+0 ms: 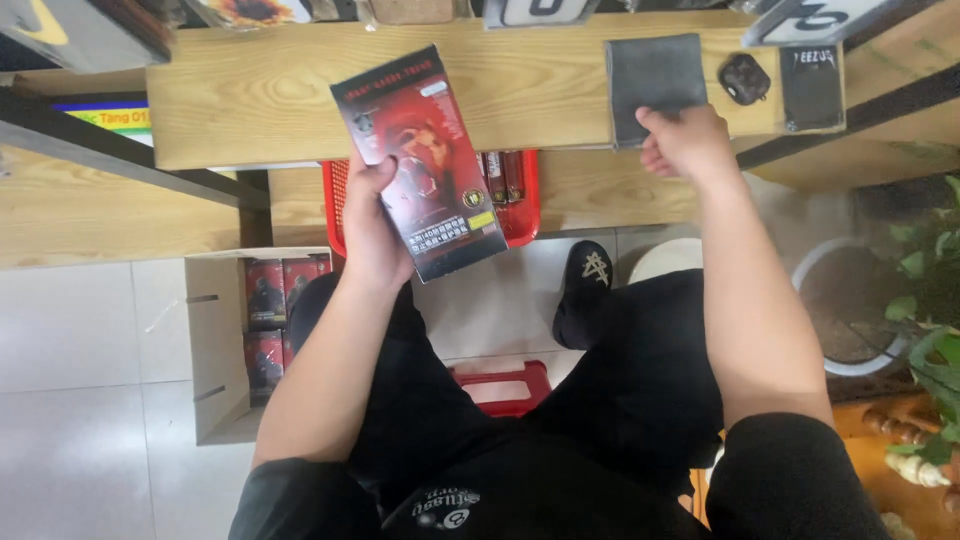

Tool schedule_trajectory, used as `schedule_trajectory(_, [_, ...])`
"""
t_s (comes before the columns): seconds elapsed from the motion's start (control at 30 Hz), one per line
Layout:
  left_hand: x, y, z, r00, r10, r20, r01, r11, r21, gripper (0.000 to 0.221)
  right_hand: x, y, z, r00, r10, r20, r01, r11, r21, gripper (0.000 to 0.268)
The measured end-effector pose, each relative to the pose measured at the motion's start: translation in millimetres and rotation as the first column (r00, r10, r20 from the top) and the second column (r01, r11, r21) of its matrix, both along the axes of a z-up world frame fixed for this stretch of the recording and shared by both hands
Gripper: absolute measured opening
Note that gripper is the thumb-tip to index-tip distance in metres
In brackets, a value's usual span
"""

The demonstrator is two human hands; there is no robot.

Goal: Cleaning and inspecting screen protector inventory by wiping boxes and checking contents.

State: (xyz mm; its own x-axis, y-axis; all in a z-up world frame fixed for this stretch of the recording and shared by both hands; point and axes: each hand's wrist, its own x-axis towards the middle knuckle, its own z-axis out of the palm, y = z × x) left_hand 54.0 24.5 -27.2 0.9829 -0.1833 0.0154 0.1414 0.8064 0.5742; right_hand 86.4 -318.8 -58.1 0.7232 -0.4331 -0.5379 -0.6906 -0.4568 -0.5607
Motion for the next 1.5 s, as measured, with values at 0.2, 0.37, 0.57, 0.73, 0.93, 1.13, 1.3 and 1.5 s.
schedule_trajectory(0.2, [-6,3,16,0.998,-0.067,0.005,0.067,0.989,-0.133,0.041,-13,-6,-2,0.951,-0.225,-0.211,0.279,0.919,0.278,0.078])
schedule_trajectory(0.37, [-7,8,18,0.995,-0.098,0.012,0.098,0.981,-0.170,0.057,-12,-4,-17,0.843,-0.524,-0.117,0.524,0.755,0.395,0.043])
schedule_trajectory(0.57, [-9,14,2,0.997,-0.075,0.014,0.076,0.976,-0.205,0.047,-1,-19,-49,0.638,-0.741,0.208,0.602,0.649,0.466,0.018])
schedule_trajectory(0.73, [-11,8,12,0.984,-0.145,0.105,0.157,0.981,-0.115,0.048,-12,25,-16,0.496,-0.660,0.564,0.313,0.742,0.593,0.021])
schedule_trajectory(0.93, [-22,-23,0,0.976,-0.101,-0.192,0.097,0.995,-0.030,0.064,-44,80,-12,0.323,-0.013,0.946,-0.073,0.997,0.038,0.024])
schedule_trajectory(1.13, [-25,-39,-21,0.993,-0.113,0.037,0.096,0.946,0.308,0.067,-73,174,57,-0.236,0.491,0.839,-0.171,0.829,-0.533,0.028])
schedule_trajectory(1.3, [-29,-32,-6,0.974,-0.190,0.123,0.173,0.976,0.136,0.063,-70,165,36,0.010,0.535,0.845,-0.483,0.742,-0.465,0.055])
schedule_trajectory(1.5, [-36,-38,0,0.968,-0.206,0.144,0.116,0.875,0.470,0.066,-70,164,31,0.135,0.672,0.729,-0.485,0.686,-0.542,0.072])
